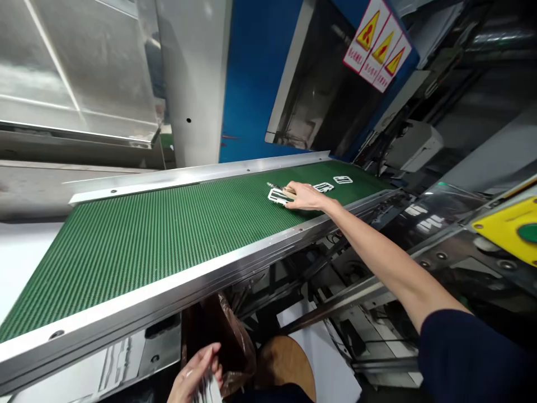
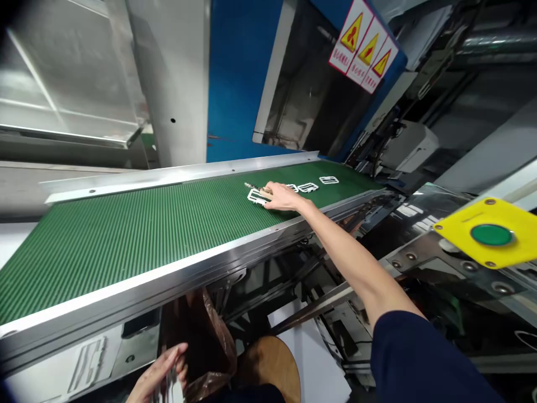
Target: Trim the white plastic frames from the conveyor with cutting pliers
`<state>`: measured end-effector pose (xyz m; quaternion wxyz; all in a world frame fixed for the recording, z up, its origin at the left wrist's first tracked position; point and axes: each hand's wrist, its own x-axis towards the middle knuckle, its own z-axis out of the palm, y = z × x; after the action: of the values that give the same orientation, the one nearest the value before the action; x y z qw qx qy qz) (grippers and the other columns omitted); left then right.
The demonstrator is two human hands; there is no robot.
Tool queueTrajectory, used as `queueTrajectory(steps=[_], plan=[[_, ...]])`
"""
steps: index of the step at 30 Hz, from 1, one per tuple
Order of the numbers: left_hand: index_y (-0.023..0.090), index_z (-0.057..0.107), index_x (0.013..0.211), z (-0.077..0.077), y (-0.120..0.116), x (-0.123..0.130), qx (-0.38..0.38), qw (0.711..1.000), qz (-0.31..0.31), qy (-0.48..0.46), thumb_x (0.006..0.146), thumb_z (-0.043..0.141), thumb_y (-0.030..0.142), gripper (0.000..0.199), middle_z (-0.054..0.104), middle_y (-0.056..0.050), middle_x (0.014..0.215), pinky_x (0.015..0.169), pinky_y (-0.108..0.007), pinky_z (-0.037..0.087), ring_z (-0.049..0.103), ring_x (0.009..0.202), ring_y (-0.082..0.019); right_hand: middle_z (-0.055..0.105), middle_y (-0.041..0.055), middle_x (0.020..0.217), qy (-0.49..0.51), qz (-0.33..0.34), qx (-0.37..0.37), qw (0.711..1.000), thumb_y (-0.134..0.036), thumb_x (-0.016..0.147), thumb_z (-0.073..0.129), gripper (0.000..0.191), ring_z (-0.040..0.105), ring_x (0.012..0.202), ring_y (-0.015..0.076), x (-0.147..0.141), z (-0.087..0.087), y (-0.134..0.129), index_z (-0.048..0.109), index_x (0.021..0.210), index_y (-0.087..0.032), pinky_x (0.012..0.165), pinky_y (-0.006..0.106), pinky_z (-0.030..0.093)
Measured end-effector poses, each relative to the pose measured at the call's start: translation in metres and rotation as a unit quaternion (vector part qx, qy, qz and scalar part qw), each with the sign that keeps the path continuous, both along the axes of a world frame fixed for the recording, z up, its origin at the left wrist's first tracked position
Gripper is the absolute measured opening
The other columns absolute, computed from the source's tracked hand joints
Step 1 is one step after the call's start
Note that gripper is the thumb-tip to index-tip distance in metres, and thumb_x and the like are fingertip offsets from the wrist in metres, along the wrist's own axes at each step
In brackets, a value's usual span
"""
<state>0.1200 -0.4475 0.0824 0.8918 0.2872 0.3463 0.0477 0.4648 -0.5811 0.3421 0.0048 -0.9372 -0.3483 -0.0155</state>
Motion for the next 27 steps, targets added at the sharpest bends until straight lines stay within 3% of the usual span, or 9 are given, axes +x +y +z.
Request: queueTrajectory(steps=[4, 7, 9, 12, 15, 21, 24, 27], plan=[[0.014, 0.069, 0.087, 0.049, -0.001, 0.001, 0.044, 0.998, -0.025, -0.030, 0.058, 0.082, 0.036, 0.039, 0.059, -0.003, 0.066, 0.042, -0.020, 0.042, 0.052, 0.049, -0.012, 0.058, 0.0038, 0.092, 0.087, 0.102, 0.151, 0.979, -0.043, 0.071, 0.063, 0.042, 0.052, 0.072, 0.0148, -0.073, -0.002, -0.018, 0.051, 0.103, -0.018, 0.061, 0.025, 0.038], [0.015, 0.067, 0.098, 0.081, -0.001, 0.001, 0.061, 0.993, -0.065, -0.080, 0.068, 0.076, 0.036, 0.038, 0.063, -0.007, 0.078, 0.043, -0.019, 0.041, 0.053, 0.054, -0.013, 0.059, 0.0034, 0.093, 0.181, 0.221, 0.183, 0.941, -0.034, 0.070, 0.066, 0.039, 0.055, 0.077, 0.0156, -0.143, -0.030, -0.027, 0.053, 0.103, -0.019, 0.069, 0.027, 0.043], [0.015, 0.066, 0.097, 0.090, -0.001, 0.000, 0.066, 0.989, -0.086, -0.097, 0.069, 0.075, 0.036, 0.036, 0.063, -0.006, 0.074, 0.046, -0.019, 0.043, 0.054, 0.056, -0.013, 0.059, 0.0051, 0.096, 0.221, 0.269, 0.184, 0.919, -0.028, 0.070, 0.065, 0.039, 0.055, 0.083, 0.0174, -0.179, -0.058, -0.030, 0.052, 0.105, -0.019, 0.075, 0.029, 0.044], [0.015, 0.067, 0.087, 0.088, -0.005, -0.003, 0.080, 0.990, -0.094, -0.062, 0.066, 0.078, 0.029, 0.028, 0.064, -0.005, 0.072, 0.053, -0.020, 0.047, 0.058, 0.058, -0.014, 0.059, 0.0064, 0.100, 0.277, 0.262, 0.212, 0.900, -0.024, 0.070, 0.064, 0.041, 0.056, 0.086, 0.0181, -0.207, -0.100, -0.033, 0.052, 0.108, -0.019, 0.078, 0.030, 0.045], [0.015, 0.067, 0.083, 0.077, -0.012, -0.006, 0.077, 0.993, -0.086, -0.020, 0.064, 0.079, 0.026, 0.025, 0.063, -0.003, 0.068, 0.054, -0.018, 0.047, 0.057, 0.057, -0.011, 0.059, 0.0060, 0.103, 0.342, 0.189, 0.263, 0.882, -0.025, 0.072, 0.065, 0.045, 0.056, 0.086, 0.0165, -0.213, -0.127, -0.041, 0.050, 0.114, -0.019, 0.080, 0.029, 0.045], [0.014, 0.065, 0.090, 0.064, -0.019, -0.010, 0.067, 0.994, -0.090, 0.010, 0.067, 0.078, 0.028, 0.030, 0.062, -0.003, 0.064, 0.052, -0.017, 0.044, 0.055, 0.057, -0.011, 0.058, 0.0029, 0.089, 0.441, 0.075, 0.377, 0.811, -0.025, 0.071, 0.069, 0.035, 0.055, 0.079, 0.0140, -0.218, -0.143, -0.057, 0.052, 0.101, -0.018, 0.078, 0.029, 0.046], [0.015, 0.064, 0.091, 0.060, -0.021, -0.009, 0.061, 0.995, -0.083, 0.011, 0.068, 0.077, 0.028, 0.029, 0.063, -0.003, 0.067, 0.052, -0.017, 0.044, 0.056, 0.058, -0.011, 0.056, 0.0007, 0.083, 0.486, 0.017, 0.430, 0.761, -0.024, 0.071, 0.069, 0.028, 0.054, 0.074, 0.0120, -0.226, -0.155, -0.054, 0.052, 0.093, -0.018, 0.072, 0.027, 0.047], [0.017, 0.063, 0.084, 0.055, -0.027, -0.009, 0.077, 0.995, -0.068, 0.010, 0.068, 0.077, 0.026, 0.024, 0.065, -0.002, 0.073, 0.055, -0.018, 0.045, 0.057, 0.061, -0.012, 0.053, -0.0004, 0.080, 0.465, -0.064, 0.504, 0.725, -0.026, 0.073, 0.067, 0.021, 0.052, 0.072, 0.0108, -0.237, -0.172, -0.044, 0.051, 0.084, -0.017, 0.069, 0.025, 0.046]])
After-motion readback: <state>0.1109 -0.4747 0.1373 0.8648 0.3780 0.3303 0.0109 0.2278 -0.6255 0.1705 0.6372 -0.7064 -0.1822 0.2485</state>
